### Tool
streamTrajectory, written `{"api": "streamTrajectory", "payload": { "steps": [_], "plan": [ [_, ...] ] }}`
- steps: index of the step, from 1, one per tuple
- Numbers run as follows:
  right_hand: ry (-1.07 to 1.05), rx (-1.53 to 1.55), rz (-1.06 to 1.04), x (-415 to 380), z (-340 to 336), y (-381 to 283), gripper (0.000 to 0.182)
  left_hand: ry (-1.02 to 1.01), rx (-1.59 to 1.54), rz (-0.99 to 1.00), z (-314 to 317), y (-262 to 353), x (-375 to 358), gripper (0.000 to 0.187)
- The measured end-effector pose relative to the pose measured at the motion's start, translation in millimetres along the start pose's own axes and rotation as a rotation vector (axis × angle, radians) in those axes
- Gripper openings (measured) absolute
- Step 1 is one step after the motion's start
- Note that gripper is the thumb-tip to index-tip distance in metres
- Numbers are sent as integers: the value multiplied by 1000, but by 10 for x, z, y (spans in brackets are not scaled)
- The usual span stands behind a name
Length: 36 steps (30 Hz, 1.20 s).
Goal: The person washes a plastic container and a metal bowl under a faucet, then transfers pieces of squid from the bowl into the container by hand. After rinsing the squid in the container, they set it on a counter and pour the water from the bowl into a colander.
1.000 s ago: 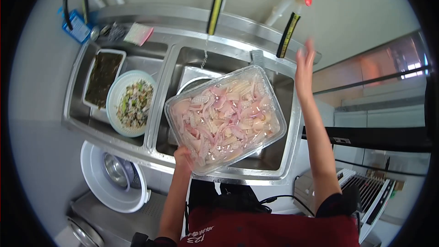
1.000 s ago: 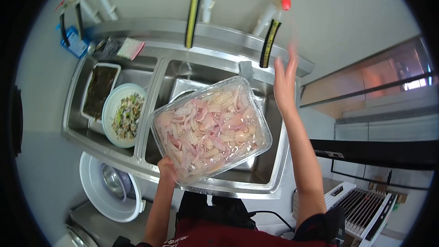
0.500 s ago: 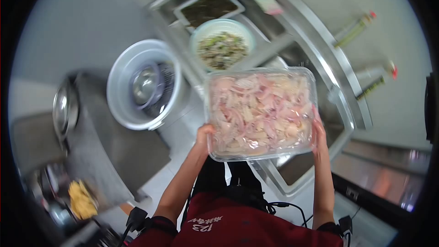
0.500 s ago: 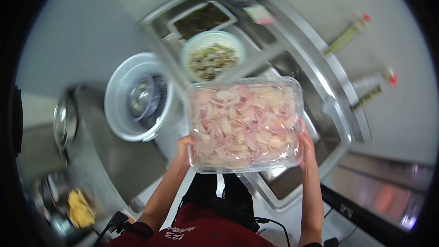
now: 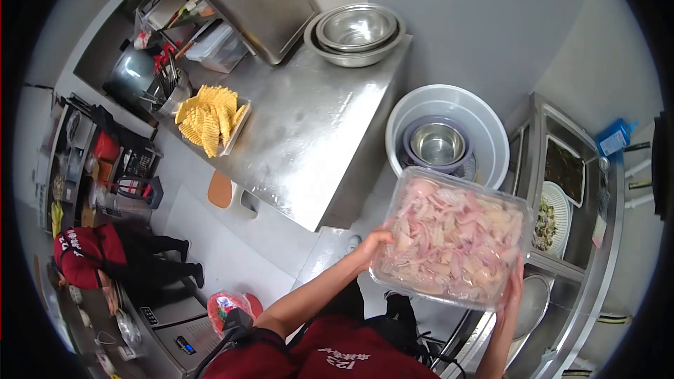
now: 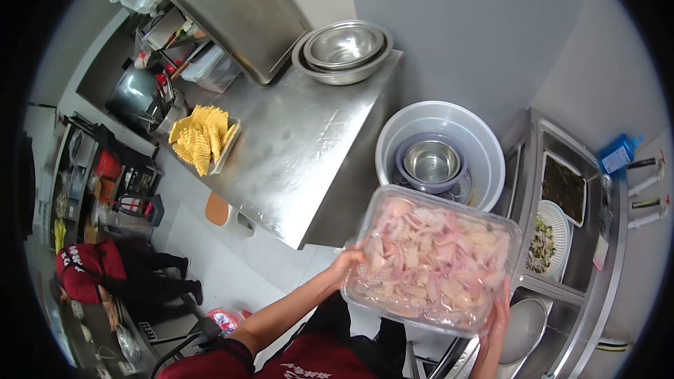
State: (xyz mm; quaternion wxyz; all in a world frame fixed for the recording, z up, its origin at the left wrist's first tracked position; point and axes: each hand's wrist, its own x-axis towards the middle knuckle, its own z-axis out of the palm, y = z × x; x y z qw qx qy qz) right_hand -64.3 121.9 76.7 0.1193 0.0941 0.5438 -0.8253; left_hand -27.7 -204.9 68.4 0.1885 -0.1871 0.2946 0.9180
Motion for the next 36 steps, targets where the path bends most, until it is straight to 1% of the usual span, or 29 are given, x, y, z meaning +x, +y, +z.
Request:
{"api": "streamTrajectory", "payload": {
  "steps": [2, 3, 4, 5, 6, 7, 8, 9, 10, 12, 13, 14, 15, 16, 17, 18, 19, 20, 21, 22, 23, 24, 26, 27, 29, 32, 33, 34, 36],
  "plan": [
    [-54, -61, 37, 159, 132, -139, 59, 119, 25, 108, 60, 63, -125, 67],
    [-62, -68, 34, 249, 69, -134, 59, 101, 62, 174, 114, 54, -174, 65],
    [-137, -31, 50, 335, 71, -178, 57, 161, 65, 249, 190, 19, -263, 61],
    [-218, 5, 62, 403, 120, -246, 55, 206, 116, 275, 190, -14, -345, 58],
    [-244, -4, 57, 453, 180, -348, 55, 260, 166, 301, 224, -32, -425, 55],
    [-287, 6, 96, 492, 228, -469, 54, 263, 157, 325, 287, -61, -498, 55],
    [-318, 13, 141, 508, 294, -600, 52, 308, 201, 384, 385, -61, -583, 52],
    [-323, -8, 130, 609, 355, -618, 52, 354, 253, 453, 390, -87, -598, 49],
    [-333, -13, 135, 631, 417, -732, 52, 361, 246, 460, 441, -130, -664, 49],
    [-436, -110, 204, 656, 605, -1027, 52, 425, 335, 568, 556, -219, -774, 52],
    [-467, -124, 208, 656, 705, -1160, 52, 423, 320, 576, 657, -223, -870, 52],
    [-471, -137, 208, 678, 777, -1284, 52, 497, 342, 598, 770, -249, -960, 50],
    [-522, -198, 223, 718, 838, -1389, 52, 571, 365, 617, 878, -269, -1039, 47],
    [-569, -254, 242, 820, 922, -1437, 51, 572, 357, 613, 932, -243, -1086, 47],
    [-558, -263, 249, 906, 999, -1454, 51, 632, 413, 619, 957, -239, -1150, 45],
    [-617, -341, 241, 999, 1102, -1469, 49, 683, 473, 624, 977, -211, -1205, 42],
    [-665, -426, 229, 1087, 1191, -1477, 47, 725, 445, 642, 972, -196, -1213, 39],
    [-641, -441, 227, 1148, 1329, -1506, 47, 704, 435, 628, 946, -160, -1233, 39],
    [-674, -531, 219, 1193, 1499, -1531, 46, 749, 432, 646, 919, -134, -1263, 37],
    [-712, -620, 214, 1250, 1677, -1528, 45, 800, 428, 668, 883, -107, -1285, 35],
    [-733, -601, 208, 1469, 1692, -1374, 45, 859, 441, 658, 828, -182, -1141, 34],
    [-744, -559, 215, 1490, 1740, -1397, 45, 863, 445, 666, 918, -236, -1142, 34],
    [-733, -528, 227, 1589, 1840, -1383, 45, 922, 322, 711, 991, -333, -1096, 30],
    [-774, -561, 233, 1713, 1977, -1222, 43, 912, 319, 686, 803, -306, -1053, 30],
    [-840, -640, 224, 1840, 2192, -1145, 40, 1043, 394, 815, 605, -302, -983, 27],
    [-940, -765, 199, 1986, 2493, -1099, 42, 1041, 353, 715, 535, -302, -979, 28],
    [-973, -797, 164, 2077, 2540, -1029, 42, 1005, 267, 641, 598, -259, -1020, 24],
    [-1001, -825, 134, 2148, 2572, -956, 43, 989, 290, 612, 706, -170, -1056, 24],
    [-886, -756, 128, 1909, 2781, -1219, 45, 905, 27, 613, 907, 0, -1141, 24]
  ]
}}
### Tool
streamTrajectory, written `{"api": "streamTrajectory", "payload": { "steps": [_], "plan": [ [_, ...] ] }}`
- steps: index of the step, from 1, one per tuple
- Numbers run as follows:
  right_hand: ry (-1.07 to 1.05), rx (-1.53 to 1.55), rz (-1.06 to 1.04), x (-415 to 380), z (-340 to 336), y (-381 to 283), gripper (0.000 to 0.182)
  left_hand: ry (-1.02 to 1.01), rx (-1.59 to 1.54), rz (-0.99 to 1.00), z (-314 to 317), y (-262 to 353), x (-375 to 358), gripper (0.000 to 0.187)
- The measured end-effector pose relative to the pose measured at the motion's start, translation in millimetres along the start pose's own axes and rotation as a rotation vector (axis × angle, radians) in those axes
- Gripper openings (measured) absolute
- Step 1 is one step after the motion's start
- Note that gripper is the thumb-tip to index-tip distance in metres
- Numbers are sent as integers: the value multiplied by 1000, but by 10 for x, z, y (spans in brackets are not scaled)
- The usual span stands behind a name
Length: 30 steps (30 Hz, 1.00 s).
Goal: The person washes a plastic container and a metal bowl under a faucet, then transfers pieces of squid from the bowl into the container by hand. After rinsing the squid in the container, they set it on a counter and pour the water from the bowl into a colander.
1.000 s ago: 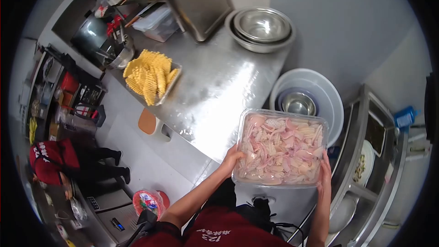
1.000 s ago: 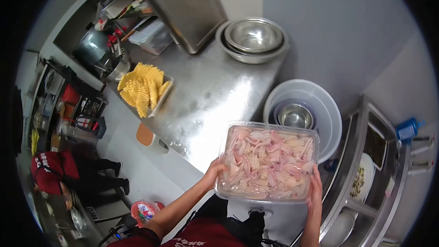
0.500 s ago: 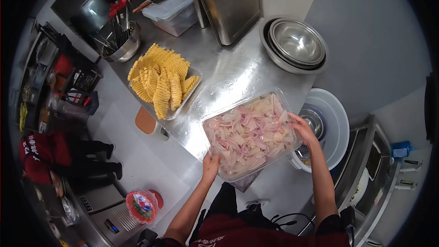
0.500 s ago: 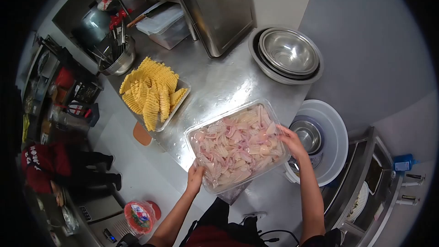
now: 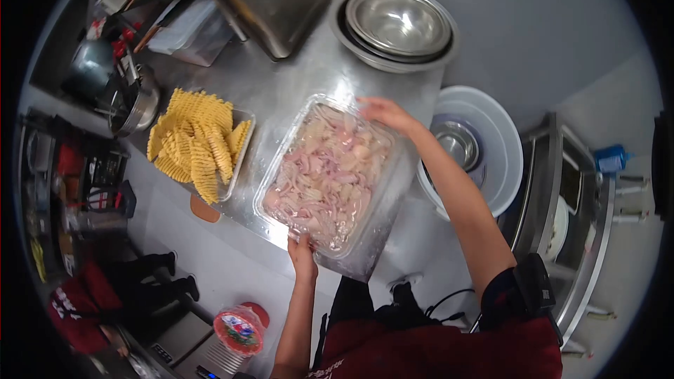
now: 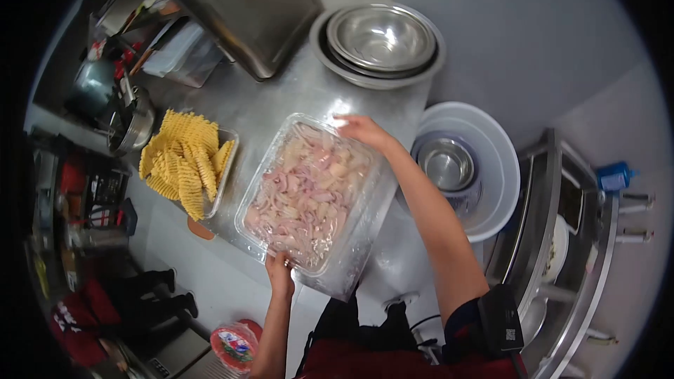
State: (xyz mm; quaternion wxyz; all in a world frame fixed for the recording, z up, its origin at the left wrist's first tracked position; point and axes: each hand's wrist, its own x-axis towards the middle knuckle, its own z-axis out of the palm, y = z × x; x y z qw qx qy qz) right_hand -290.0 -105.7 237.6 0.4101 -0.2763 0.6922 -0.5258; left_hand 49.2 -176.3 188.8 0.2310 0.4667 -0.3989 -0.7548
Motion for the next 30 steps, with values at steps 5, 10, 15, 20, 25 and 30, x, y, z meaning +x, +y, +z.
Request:
{"api": "streamTrajectory", "payload": {
  "steps": [5, 10, 15, 20, 25, 30],
  "plan": [
    [251, 293, -637, -100, 311, 393, 39, -19, 343, 347, -822, 50, 665, 36],
    [729, 390, -254, -2027, 800, 1396, 35, -98, 605, 888, -776, 531, 1162, 21],
    [1931, 1092, 66, -4086, 1160, 2355, 19, -527, 1178, 323, 161, 520, 1860, 32],
    [2422, 1411, 180, -5612, 1726, 3824, 27, -892, 973, 380, 1591, -632, 61, 36],
    [2180, 1601, 243, -5825, 1603, 4732, 46, -1527, 1070, -175, 2351, -2324, -1726, 14],
    [2291, 1175, 538, -5849, 1005, 5127, 40, -1579, 1373, -272, 2804, -4151, -2300, 68]
  ]
}}
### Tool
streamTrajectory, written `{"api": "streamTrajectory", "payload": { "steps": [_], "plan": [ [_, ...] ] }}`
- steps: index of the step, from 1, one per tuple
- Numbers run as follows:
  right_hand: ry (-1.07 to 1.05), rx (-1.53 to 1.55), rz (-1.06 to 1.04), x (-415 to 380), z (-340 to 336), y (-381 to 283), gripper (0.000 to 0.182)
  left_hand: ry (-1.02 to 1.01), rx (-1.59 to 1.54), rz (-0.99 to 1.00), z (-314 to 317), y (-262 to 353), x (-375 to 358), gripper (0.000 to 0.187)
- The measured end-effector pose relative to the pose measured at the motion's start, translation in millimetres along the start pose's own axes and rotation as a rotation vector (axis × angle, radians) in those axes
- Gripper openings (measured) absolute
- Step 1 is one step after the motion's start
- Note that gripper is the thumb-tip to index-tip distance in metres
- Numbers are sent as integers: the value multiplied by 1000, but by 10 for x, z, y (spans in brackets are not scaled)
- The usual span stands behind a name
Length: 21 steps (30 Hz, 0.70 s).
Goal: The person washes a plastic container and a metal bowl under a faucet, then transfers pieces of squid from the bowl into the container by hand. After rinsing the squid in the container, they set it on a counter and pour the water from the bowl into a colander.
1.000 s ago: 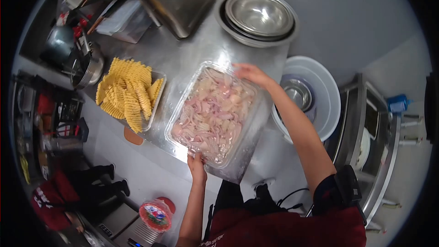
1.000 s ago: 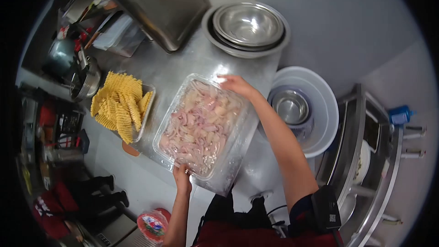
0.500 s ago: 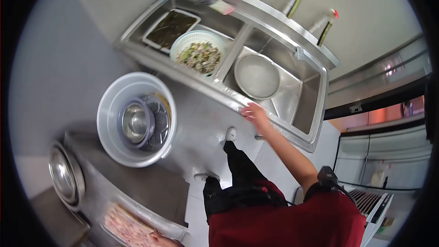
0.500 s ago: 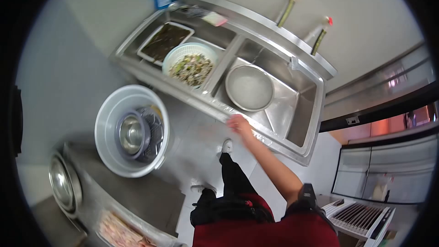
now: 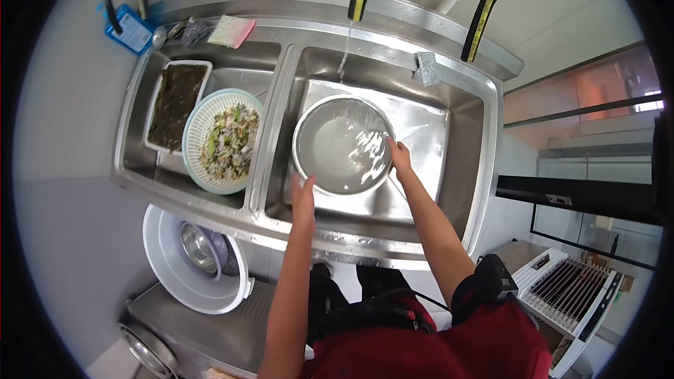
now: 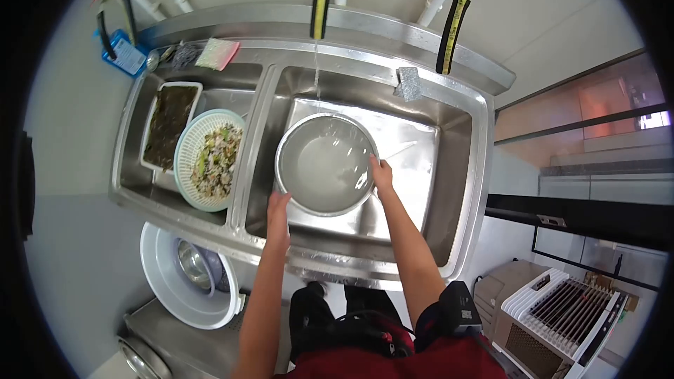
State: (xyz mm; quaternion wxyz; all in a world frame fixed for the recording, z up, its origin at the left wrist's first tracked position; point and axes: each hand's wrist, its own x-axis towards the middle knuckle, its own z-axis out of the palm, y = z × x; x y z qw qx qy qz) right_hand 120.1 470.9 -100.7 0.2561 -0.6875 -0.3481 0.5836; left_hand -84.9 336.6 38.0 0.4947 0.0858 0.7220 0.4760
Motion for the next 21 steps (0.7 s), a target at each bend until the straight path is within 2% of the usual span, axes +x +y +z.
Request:
{"api": "streamTrajectory", "payload": {
  "steps": [1, 3, 5, 7, 9, 10, 11, 12, 13, 14, 15, 16, 17, 18, 20, 21],
  "plan": [
    [8, 0, 6, 96, 36, -17, 40, 69, 111, 16, 18, -234, 381, 72],
    [98, -21, -183, 253, 113, -91, 34, 92, 176, 6, 18, -456, 897, 70],
    [89, -81, -236, 328, 127, -148, 40, 110, 244, 12, -100, -480, 1253, 68],
    [155, -191, -288, 303, 112, -123, 48, -83, 221, -85, -273, -609, 1405, 59],
    [173, -214, -330, 188, 116, -78, 47, 123, 194, 121, -396, -964, 1297, 41],
    [130, -433, -187, 250, 167, 192, 33, -3, 253, -50, -444, -736, 1087, 39],
    [109, -740, -481, 343, 163, 533, 42, -184, -99, -27, -520, -845, 1029, 38],
    [149, -644, -658, 511, 169, 771, 31, -285, -195, -93, -393, -555, 816, 38],
    [182, -563, -837, 667, 161, 991, 22, -268, -145, -118, -418, -654, 867, 34],
    [169, -390, -188, -78, 63, -24, 39, -229, -88, -171, -382, -531, 750, 34],
    [109, -303, -201, -246, -10, -234, 40, -214, -79, -196, -488, -603, 680, 37],
    [138, -294, -248, -405, -53, -437, 42, -157, -23, -211, -540, -765, 684, 37],
    [109, -232, -246, -469, -64, -493, 41, -66, 33, -230, -671, -873, 642, 39],
    [71, -172, -250, -535, -105, -555, 40, -63, 31, -224, -751, -816, 525, 39],
    [105, -330, -365, -625, -128, -654, 38, -278, -122, -228, -717, -560, 277, 37],
    [119, -461, -348, -714, -76, -633, 38, -316, -180, -203, -774, -507, 122, 37]
  ]
}}
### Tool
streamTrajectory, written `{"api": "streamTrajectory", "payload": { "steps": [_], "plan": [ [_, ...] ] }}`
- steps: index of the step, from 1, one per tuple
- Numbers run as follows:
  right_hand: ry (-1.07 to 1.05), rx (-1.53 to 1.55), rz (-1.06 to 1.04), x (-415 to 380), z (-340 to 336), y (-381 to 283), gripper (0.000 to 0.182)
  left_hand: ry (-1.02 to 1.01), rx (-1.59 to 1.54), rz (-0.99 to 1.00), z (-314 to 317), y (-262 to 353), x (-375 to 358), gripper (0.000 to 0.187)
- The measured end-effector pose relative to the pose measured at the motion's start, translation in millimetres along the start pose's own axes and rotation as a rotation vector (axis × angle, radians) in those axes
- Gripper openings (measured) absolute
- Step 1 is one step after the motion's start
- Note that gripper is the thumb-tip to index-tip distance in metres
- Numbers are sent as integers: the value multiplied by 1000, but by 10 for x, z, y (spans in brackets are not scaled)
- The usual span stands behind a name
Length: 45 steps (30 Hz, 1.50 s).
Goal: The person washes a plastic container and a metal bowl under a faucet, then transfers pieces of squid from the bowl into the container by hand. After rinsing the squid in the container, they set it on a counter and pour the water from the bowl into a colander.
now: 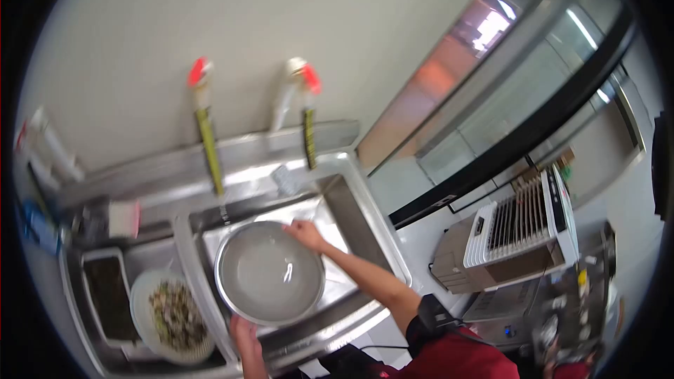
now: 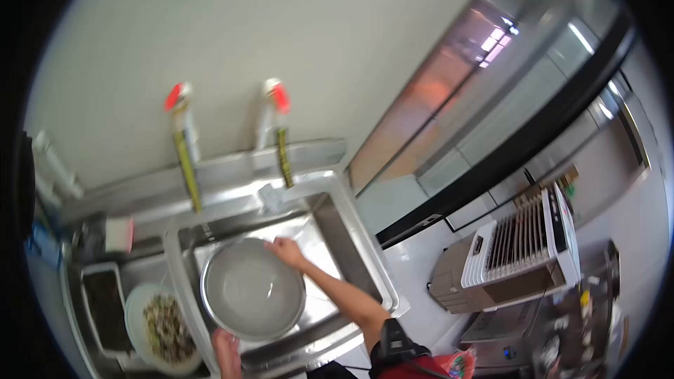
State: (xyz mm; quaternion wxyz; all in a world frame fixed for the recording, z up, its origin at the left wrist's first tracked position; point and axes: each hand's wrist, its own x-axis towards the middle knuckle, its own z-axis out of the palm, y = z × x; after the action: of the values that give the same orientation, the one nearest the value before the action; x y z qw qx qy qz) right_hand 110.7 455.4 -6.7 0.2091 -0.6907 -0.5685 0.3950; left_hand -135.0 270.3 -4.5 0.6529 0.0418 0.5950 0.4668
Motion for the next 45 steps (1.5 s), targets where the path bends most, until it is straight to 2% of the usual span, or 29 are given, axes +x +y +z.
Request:
{"api": "streamTrajectory", "payload": {
  "steps": [1, 2, 3, 4, 5, 6, 7, 9, 13, 18, 30, 45],
  "plan": [
    [-31, -251, -71, -31, 117, 168, 46, 10, -59, 22, -81, 2, -245, 36],
    [-48, -316, -234, -149, 147, 124, 40, 16, -79, 62, -161, -39, -414, 33],
    [-51, -535, -638, -152, 226, 343, 36, 67, -160, 79, -381, -232, -488, 33],
    [-75, -494, -612, -220, 311, 269, 33, 75, -152, 100, -474, -201, -638, 33],
    [-101, 92, -130, -319, 426, 157, 32, 139, -215, 99, -589, -260, -713, 32],
    [-47, 129, -52, -670, 458, -328, 33, 104, -233, 117, -664, -143, -937, 31],
    [-125, 208, -124, -601, 502, -269, 32, 73, -229, 150, -737, -94, -1022, 29],
    [-202, 295, -84, -727, 615, -619, 32, -9, -302, 195, -918, -97, -1083, 29],
    [-325, 206, -150, -747, 941, -863, 28, 15, -368, 306, -1277, -161, -1281, 32],
    [-395, 86, -202, -828, 1258, -1247, 31, 2, -426, 327, -1542, -148, -1349, 34],
    [-436, -49, -198, -1107, 1534, -1854, 33, 11, -495, 236, -1778, -88, -1424, 34],
    [-426, -203, -304, -1023, 1519, -1998, 35, 1, -489, 194, -1829, -111, -1375, 28]
  ]
}}
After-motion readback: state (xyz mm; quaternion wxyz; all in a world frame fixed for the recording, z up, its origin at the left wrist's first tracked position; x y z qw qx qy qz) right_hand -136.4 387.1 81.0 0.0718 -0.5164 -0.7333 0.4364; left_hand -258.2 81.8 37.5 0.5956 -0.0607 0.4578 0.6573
